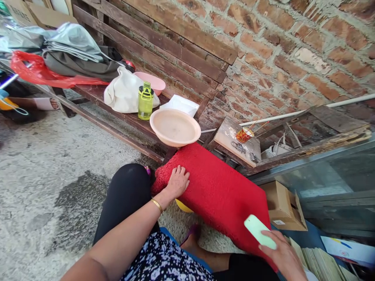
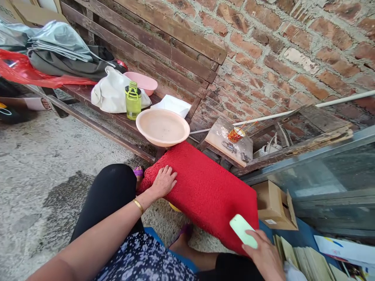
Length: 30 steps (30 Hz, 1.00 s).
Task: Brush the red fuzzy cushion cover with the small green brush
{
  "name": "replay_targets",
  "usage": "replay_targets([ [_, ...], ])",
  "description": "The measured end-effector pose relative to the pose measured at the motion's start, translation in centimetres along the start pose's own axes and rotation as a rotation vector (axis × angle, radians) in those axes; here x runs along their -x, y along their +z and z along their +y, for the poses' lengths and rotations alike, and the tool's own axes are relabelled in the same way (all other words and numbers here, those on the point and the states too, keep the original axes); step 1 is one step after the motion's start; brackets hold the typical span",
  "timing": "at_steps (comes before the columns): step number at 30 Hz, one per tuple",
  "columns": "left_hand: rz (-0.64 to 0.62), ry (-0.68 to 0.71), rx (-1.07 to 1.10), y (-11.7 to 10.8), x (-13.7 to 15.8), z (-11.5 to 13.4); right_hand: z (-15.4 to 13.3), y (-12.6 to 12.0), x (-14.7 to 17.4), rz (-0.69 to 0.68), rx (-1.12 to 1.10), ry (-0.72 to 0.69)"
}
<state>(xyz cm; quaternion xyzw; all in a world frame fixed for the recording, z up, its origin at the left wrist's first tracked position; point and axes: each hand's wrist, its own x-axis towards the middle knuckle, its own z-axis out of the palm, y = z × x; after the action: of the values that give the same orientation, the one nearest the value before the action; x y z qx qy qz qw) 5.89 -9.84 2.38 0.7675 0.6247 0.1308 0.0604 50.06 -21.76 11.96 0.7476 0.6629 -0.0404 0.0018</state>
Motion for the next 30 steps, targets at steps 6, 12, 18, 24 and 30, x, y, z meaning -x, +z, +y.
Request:
replay_targets([
  [6, 0.014, -0.005, 0.02, 0.0, 0.1, 0.0, -9.6, 1.1, -0.4, -0.249, -0.142, -0.104],
  [12, 0.026, 0.002, 0.029, 0.2, 0.1, -0.2, -2.0, 1.2, 0.2, -0.262, -0.137, 0.045],
  [18, 0.029, 0.01, 0.036, 0.4, 0.1, -0.3, 7.6, -0.3, 2.5, -0.159, -0.077, 0.262],
  [24, 0.035, 0.02, 0.016, 0.6, 0.3, -0.6, 4.5, -1.0, 1.7, -0.097, -0.103, 0.227],
  [30, 0.038, 0.019, 0.014, 0.4, 0.4, -0.6, -5.7, 0.5, -1.7, -0.196, -0.229, 0.003],
])
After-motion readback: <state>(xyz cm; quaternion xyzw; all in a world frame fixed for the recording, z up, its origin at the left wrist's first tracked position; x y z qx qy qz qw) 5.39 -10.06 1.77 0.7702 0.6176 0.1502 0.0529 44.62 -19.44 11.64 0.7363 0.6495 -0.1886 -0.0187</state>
